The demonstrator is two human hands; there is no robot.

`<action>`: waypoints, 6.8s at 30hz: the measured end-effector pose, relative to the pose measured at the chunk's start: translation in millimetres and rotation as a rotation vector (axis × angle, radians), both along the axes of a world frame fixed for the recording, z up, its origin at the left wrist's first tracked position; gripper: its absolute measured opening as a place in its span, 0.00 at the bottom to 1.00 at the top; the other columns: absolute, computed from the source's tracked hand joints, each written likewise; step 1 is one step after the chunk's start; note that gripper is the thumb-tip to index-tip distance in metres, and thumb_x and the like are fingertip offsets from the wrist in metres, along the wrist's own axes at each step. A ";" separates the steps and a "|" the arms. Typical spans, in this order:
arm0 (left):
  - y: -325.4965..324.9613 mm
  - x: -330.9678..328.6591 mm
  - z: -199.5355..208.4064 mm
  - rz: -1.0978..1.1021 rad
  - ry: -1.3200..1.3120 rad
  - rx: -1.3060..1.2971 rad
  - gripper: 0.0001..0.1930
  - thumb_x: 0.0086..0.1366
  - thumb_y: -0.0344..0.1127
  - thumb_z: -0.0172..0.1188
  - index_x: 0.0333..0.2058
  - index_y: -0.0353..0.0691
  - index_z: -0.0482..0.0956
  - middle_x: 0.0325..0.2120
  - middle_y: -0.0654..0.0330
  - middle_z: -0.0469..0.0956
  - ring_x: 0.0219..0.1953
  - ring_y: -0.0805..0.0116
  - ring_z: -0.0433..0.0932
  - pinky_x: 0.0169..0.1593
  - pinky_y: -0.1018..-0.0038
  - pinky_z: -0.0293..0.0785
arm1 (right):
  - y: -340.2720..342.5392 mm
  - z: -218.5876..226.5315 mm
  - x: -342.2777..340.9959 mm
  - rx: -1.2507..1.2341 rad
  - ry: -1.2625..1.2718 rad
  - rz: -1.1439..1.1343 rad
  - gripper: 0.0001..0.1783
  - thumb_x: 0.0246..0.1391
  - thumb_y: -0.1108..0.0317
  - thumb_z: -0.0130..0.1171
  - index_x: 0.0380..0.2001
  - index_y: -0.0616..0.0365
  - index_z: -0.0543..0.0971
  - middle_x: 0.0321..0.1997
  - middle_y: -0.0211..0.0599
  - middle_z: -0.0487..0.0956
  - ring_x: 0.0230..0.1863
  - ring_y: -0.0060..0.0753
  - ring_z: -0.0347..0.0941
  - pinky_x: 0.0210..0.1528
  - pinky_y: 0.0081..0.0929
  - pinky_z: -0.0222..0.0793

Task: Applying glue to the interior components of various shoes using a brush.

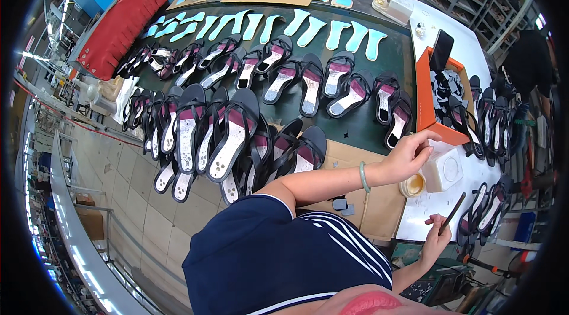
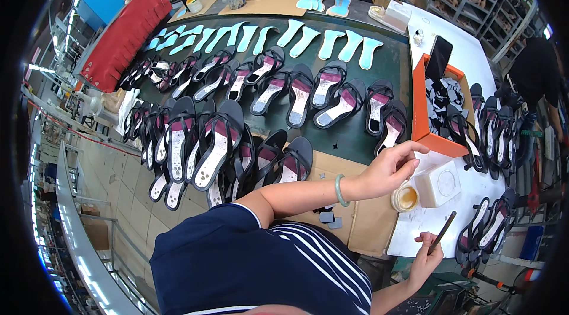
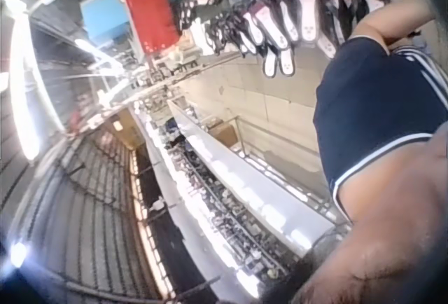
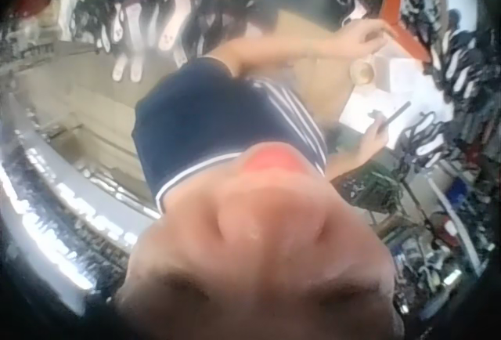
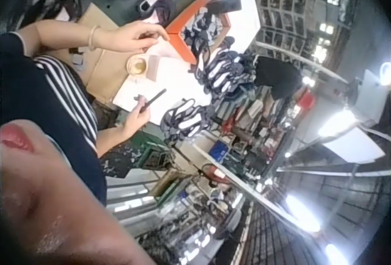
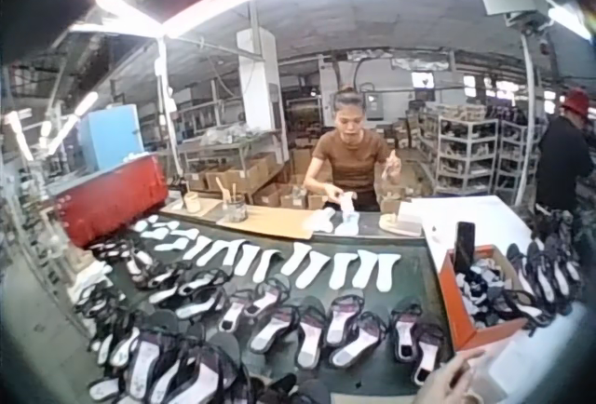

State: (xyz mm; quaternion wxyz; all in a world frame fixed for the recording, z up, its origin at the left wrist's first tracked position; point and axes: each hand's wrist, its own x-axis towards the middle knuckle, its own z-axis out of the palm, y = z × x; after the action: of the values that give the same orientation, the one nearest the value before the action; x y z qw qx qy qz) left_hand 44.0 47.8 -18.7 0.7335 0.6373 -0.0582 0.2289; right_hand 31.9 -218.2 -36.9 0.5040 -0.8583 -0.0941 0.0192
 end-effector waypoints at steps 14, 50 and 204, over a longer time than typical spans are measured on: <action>44.2 25.0 -1.5 0.242 0.006 0.121 0.13 0.64 0.23 0.52 0.48 0.31 0.72 0.26 0.63 0.72 0.25 0.80 0.69 0.30 0.80 0.68 | -1.6 -3.2 1.5 0.029 -0.022 0.020 0.17 0.64 0.61 0.54 0.30 0.66 0.76 0.23 0.31 0.75 0.26 0.19 0.67 0.30 0.19 0.58; 16.9 16.0 -29.4 -0.026 0.165 0.571 0.17 0.62 0.32 0.57 0.49 0.33 0.72 0.40 0.49 0.71 0.42 0.54 0.74 0.47 0.65 0.71 | -4.4 -1.5 5.7 0.006 -0.023 -0.043 0.14 0.61 0.64 0.57 0.31 0.67 0.77 0.22 0.29 0.77 0.24 0.15 0.65 0.27 0.17 0.57; 15.9 28.2 -35.2 0.148 0.015 -0.590 0.21 0.75 0.52 0.30 0.54 0.45 0.60 0.47 0.60 0.70 0.47 0.70 0.72 0.52 0.72 0.70 | 163.5 17.8 23.3 0.282 -0.713 0.126 0.13 0.52 0.78 0.58 0.43 0.70 0.79 0.45 0.53 0.80 0.46 0.46 0.79 0.50 0.32 0.73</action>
State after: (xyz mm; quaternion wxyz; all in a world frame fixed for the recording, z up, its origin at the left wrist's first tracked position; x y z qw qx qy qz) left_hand 72.2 63.7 -54.0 0.8686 0.4012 0.0629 0.2840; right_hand 55.1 -54.7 -19.1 0.5504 -0.7260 -0.3178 -0.2627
